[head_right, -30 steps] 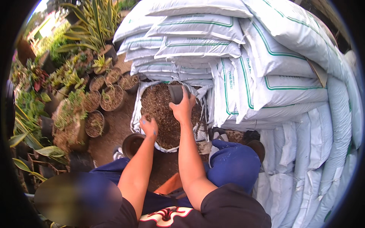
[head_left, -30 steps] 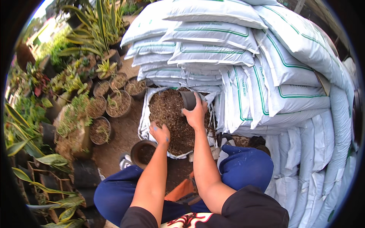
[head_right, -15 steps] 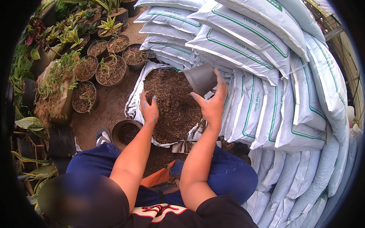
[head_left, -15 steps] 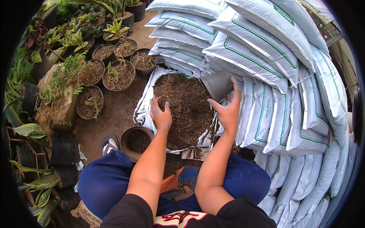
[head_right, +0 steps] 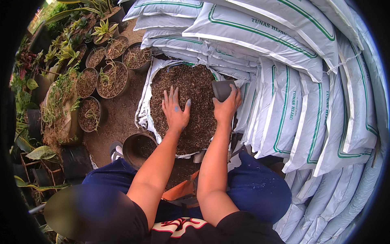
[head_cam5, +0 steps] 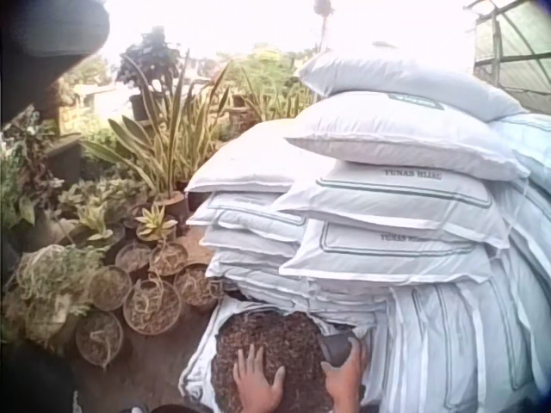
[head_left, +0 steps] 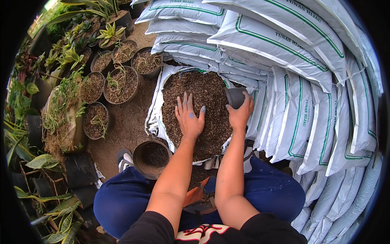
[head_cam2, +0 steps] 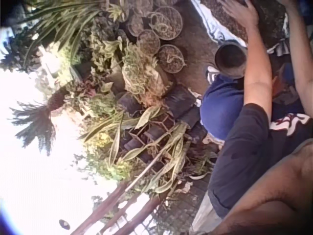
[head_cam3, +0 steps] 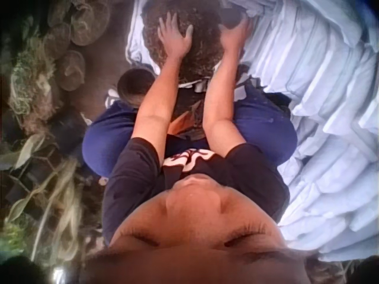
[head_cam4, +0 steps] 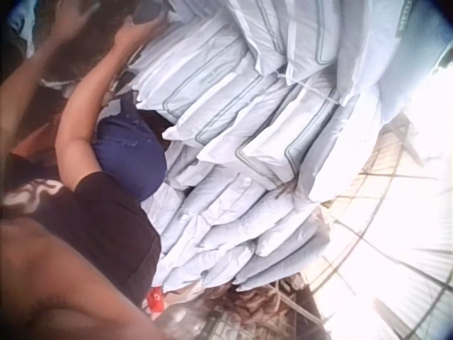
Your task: The person pots a plant by scooping soil from a large bag into a small pot, placing a small seedling into the pot, and then filling the rest of the pot with soil.
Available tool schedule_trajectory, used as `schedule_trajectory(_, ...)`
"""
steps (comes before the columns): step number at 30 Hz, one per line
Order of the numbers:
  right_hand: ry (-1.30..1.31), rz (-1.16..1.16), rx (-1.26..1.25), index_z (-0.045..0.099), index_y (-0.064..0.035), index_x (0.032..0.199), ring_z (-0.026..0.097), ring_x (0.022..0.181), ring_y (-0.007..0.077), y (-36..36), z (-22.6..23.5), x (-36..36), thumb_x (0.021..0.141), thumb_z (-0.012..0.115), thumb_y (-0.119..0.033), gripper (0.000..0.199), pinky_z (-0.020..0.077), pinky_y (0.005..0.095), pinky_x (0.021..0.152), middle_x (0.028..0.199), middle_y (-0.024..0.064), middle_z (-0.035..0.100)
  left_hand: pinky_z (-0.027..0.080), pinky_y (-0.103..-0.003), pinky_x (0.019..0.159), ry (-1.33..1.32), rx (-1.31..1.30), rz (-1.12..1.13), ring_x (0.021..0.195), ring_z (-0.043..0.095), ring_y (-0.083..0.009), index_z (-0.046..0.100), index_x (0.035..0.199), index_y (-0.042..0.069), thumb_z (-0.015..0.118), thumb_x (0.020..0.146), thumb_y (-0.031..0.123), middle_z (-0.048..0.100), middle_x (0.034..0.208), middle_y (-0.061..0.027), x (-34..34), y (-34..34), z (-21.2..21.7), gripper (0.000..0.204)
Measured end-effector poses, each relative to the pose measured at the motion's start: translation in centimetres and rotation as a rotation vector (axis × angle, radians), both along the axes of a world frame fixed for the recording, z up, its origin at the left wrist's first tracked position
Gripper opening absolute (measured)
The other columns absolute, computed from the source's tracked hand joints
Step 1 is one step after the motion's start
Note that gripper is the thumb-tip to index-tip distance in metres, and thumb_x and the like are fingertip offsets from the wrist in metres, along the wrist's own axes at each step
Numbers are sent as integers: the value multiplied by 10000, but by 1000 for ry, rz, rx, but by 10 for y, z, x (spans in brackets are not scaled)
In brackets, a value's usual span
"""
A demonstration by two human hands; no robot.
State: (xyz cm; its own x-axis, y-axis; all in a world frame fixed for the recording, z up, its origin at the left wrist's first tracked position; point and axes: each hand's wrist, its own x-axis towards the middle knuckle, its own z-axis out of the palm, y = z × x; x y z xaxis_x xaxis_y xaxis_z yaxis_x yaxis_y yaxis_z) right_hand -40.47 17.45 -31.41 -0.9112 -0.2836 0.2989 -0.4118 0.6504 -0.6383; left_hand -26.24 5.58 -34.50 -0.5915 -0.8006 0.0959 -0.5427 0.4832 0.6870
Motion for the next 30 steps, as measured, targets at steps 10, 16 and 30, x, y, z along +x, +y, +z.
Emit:
schedule_trajectory(10, -432, -211, -43, 485, -141, 1494, 409, 1376, 455, -6, -4, 46, 672, 850, -133, 899, 369, 527, 1158, 1462, 256, 413, -51, -529, 1283, -46, 570, -359, 1599, -116, -324, 244, 1654, 151, 383, 1055, 581, 78, 1744, -125, -3, -3, 11, 750)
schedule_trajectory(16, -311, -41, -94, 500, -110, 1448, 471, 1299, 423, 1, 19, 55, 644, 855, -80, 880, 415, 487, 1120, 1387, 216, 434, -41, -510, 1289, 114, 913, -338, 1601, -104, -296, 247, 1653, 173, 270, 1091, 545, 75, 1748, -85, 11, 12, 25, 674)
schedule_trajectory(30, 271, 265, -83, 500, -137, 1379, 378, 1411, 419, 17, 153, 106, 688, 889, -30, 800, 350, 502, 1167, 1535, 161, 371, 38, -494, 1284, 82, 575, 107, 1609, 26, -322, 418, 1556, 93, 539, 1031, 379, 169, 1722, -155, 74, 37, 44, 610)
